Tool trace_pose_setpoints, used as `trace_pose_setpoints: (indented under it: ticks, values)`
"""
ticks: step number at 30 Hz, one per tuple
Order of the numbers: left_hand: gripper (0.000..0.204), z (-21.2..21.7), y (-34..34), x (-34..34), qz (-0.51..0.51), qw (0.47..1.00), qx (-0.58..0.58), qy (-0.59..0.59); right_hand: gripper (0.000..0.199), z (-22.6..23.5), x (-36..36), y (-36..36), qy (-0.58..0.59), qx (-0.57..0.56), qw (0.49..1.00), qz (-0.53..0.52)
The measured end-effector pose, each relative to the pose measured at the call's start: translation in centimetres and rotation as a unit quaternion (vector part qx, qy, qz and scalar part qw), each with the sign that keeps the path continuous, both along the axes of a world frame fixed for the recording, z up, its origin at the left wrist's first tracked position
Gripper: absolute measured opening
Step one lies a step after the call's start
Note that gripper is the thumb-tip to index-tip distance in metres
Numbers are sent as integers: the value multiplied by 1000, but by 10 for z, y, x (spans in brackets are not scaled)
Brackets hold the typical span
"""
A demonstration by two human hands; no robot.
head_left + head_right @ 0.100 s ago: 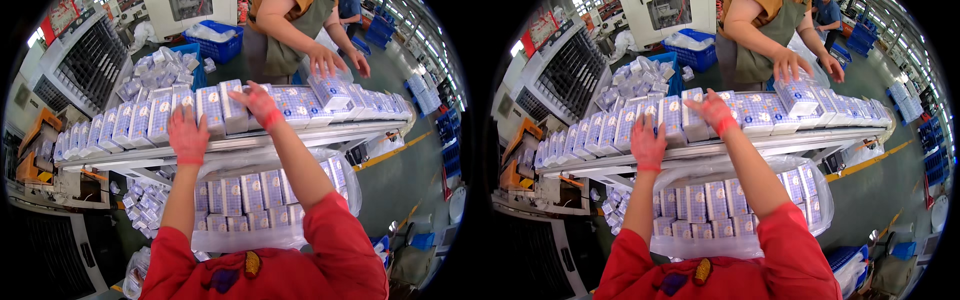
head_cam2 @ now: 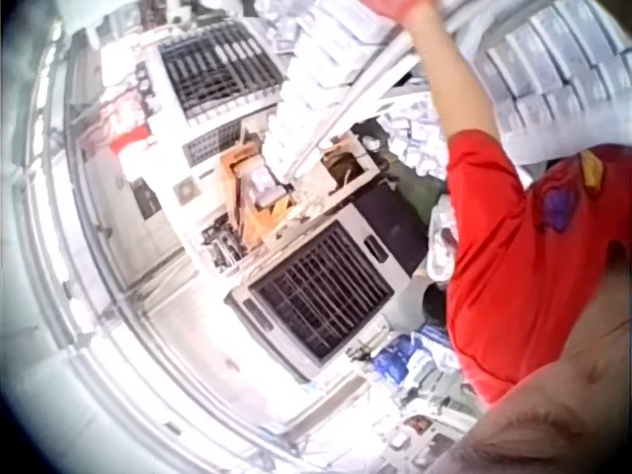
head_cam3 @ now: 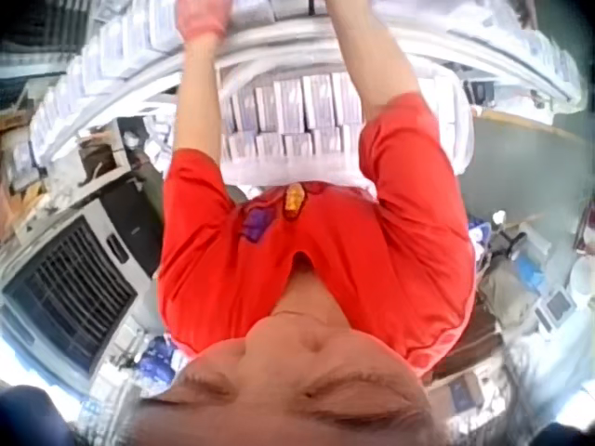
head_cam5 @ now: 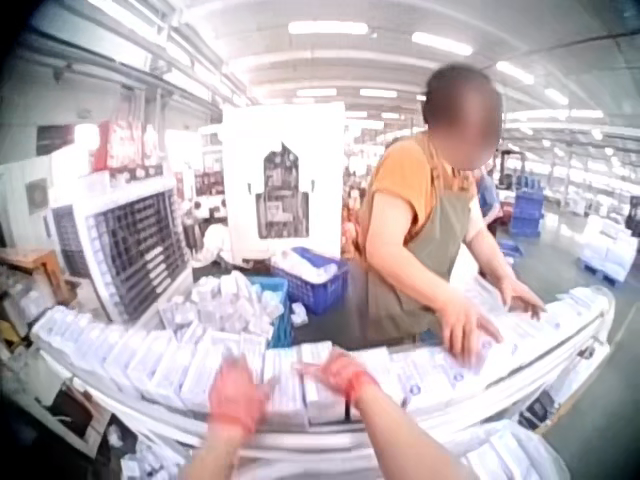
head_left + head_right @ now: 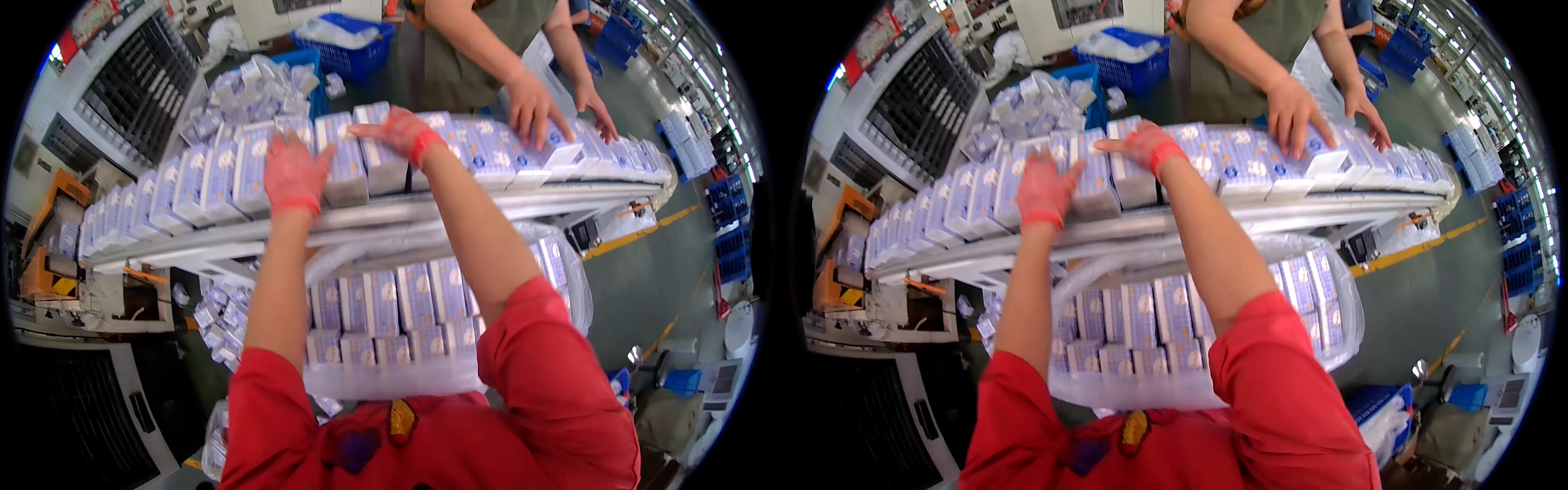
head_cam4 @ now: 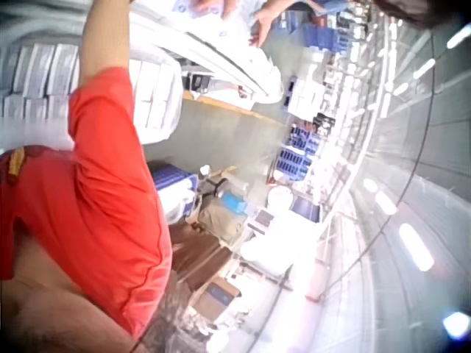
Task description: The person takes rectangular packages from a conveyor belt and stacks them into a large plastic bag, then collects fallen packages from the floor and places them into another bag.
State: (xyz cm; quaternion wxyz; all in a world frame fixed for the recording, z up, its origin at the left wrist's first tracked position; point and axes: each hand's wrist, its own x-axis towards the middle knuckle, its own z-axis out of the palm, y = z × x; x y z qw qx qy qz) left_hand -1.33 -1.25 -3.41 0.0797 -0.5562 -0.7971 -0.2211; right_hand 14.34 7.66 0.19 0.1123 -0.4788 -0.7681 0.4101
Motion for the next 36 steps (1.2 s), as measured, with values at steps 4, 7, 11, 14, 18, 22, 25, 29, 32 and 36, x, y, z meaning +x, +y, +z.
trace_pose_setpoints:
  ticks: [4, 7, 11, 14, 18, 22, 25, 29, 32, 36]
  values:
    - [90, 35, 20, -25, 9, 966, -189, -175, 113, 0, -20, 3, -107, -14, 994, -34]
    - [104, 20, 17, -40, -31, 944, -167, -282, 116, -11, -20, 4, -77, -17, 993, -88]
    - [108, 10, 14, -35, -93, 927, -64, -357, 114, -30, -9, 3, 60, -5, 989, -135]
    - [108, 14, -10, -53, -221, 930, 148, -255, 95, -16, -14, -32, 438, 25, 898, -22]
    - [109, 74, -101, -8, -247, 858, 185, -411, 73, 5, 10, -137, 417, 230, 876, -74]
    - [106, 16, -196, -5, -152, 917, 114, -351, 88, -80, 4, -240, 403, 76, 894, -182]
    - [99, -54, -222, -6, -129, 928, 39, -347, 94, -142, 2, -258, 384, -98, 895, -205]
    - [94, -95, -198, -8, -137, 965, -56, -216, 100, -168, -2, -233, 100, -106, 973, -181]
    - [91, -96, -184, -12, -109, 949, -121, -270, 81, -143, -16, -214, -100, -95, 985, -104]
    - [82, -103, -191, -23, -119, 961, -101, -229, 54, -102, -37, -204, -100, 200, 974, -33]
